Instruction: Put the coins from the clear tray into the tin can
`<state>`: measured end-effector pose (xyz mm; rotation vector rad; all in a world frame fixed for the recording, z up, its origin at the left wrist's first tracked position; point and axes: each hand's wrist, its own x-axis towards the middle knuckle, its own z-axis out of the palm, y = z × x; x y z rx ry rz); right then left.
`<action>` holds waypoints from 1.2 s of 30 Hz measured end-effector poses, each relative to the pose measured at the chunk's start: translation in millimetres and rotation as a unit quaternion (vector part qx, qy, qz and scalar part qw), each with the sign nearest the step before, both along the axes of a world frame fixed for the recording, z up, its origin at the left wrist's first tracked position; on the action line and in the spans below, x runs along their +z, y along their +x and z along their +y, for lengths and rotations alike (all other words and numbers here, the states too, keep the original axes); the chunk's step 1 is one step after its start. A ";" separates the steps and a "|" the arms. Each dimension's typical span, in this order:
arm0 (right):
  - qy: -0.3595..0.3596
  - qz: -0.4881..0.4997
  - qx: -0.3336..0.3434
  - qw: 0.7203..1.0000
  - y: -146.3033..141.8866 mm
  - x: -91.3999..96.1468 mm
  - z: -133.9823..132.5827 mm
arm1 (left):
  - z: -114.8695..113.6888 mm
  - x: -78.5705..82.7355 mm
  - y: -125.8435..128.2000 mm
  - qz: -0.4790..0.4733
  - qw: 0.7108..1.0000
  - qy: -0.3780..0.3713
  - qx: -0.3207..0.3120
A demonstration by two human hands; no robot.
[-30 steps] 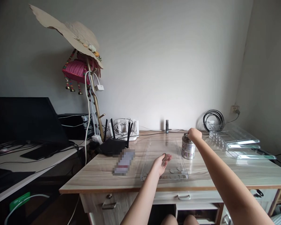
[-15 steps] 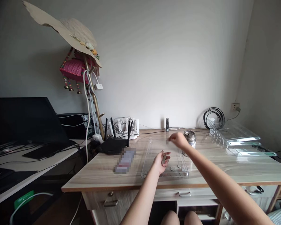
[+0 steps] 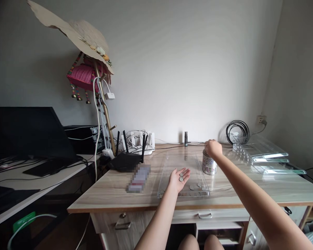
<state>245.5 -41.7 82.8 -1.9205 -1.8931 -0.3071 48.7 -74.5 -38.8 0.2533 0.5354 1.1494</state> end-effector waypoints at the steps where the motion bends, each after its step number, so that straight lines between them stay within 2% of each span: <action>1: -0.002 -0.006 0.034 0.999 -13.0 -7.1 -7.1 | -0.1 0.5 0.1 -0.002 1.000 0.001 0.002; 2: -0.016 -0.014 0.093 0.995 -26.6 -16.3 -14.6 | -0.1 1.0 0.4 -0.003 1.000 -0.001 0.003; 3: -0.050 -0.022 0.180 0.982 -40.3 -26.9 -22.1 | -0.1 1.7 0.7 -0.003 1.000 -0.004 0.002; 5: -0.087 -0.021 0.266 0.960 -64.8 -49.4 -34.7 | 0.0 3.3 1.7 0.000 1.000 -0.011 -0.006; 8: -0.111 -0.006 0.281 0.953 -86.8 -72.7 -42.4 | -0.5 5.3 2.8 0.010 1.000 -0.011 -0.015; 11: -0.117 0.009 0.276 0.954 -85.0 -69.3 -34.9 | -1.7 5.5 2.6 0.010 1.000 -0.007 -0.018; 13: -0.084 0.029 0.245 0.965 -69.9 -51.9 -23.7 | -2.4 4.7 2.0 -0.005 1.000 -0.005 -0.021; 15: -0.024 0.054 0.145 0.988 -46.2 -28.2 -10.2 | -2.5 3.4 1.4 -0.017 1.000 -0.002 -0.016; 16: -0.009 0.055 0.065 0.996 -32.6 -16.6 -3.2 | -2.4 2.7 1.2 -0.018 1.000 -0.001 -0.013; 17: -0.019 0.051 -0.013 0.998 -18.9 -6.3 3.5 | -2.2 2.0 1.1 -0.017 1.000 0.002 -0.010; 19: -0.040 0.049 -0.069 0.996 5.8 7.9 14.9 | -1.6 0.8 0.9 -0.012 1.000 0.008 -0.008; 23: -0.081 0.042 -0.102 0.991 30.3 15.4 25.5 | -0.9 0.4 0.4 -0.004 1.000 0.013 -0.011; 27: -0.055 0.030 -0.100 0.993 14.3 11.4 14.6 | -0.9 2.1 0.5 -0.006 1.000 0.001 -0.011; 29: -0.024 0.016 -0.044 0.999 -7.5 -0.4 -1.7 | -0.5 2.4 0.7 -0.015 1.000 -0.003 -0.002; 30: -0.005 0.004 0.013 1.000 -20.7 -10.0 -12.2 | -0.2 2.3 0.7 -0.016 1.000 -0.004 0.003; 31: -0.023 -0.011 0.101 0.995 -34.4 -21.7 -23.6 | 0.2 2.0 0.7 -0.013 1.000 -0.005 0.010; 32: -0.055 -0.027 0.197 0.979 -48.1 -34.6 -35.3 | 0.6 1.6 0.6 -0.005 1.000 -0.006 0.016; 33: -0.077 -0.039 0.265 0.960 -61.0 -47.7 -46.4 | 1.1 1.2 0.4 0.007 1.000 -0.006 0.019; 34: -0.089 -0.046 0.298 0.949 -72.4 -59.8 -56.2 | 1.5 0.8 0.1 0.021 1.000 -0.006 0.019; 36: -0.101 -0.046 0.317 0.942 -88.6 -76.9 -69.6 | 1.9 0.5 -0.5 0.043 0.999 -0.004 0.015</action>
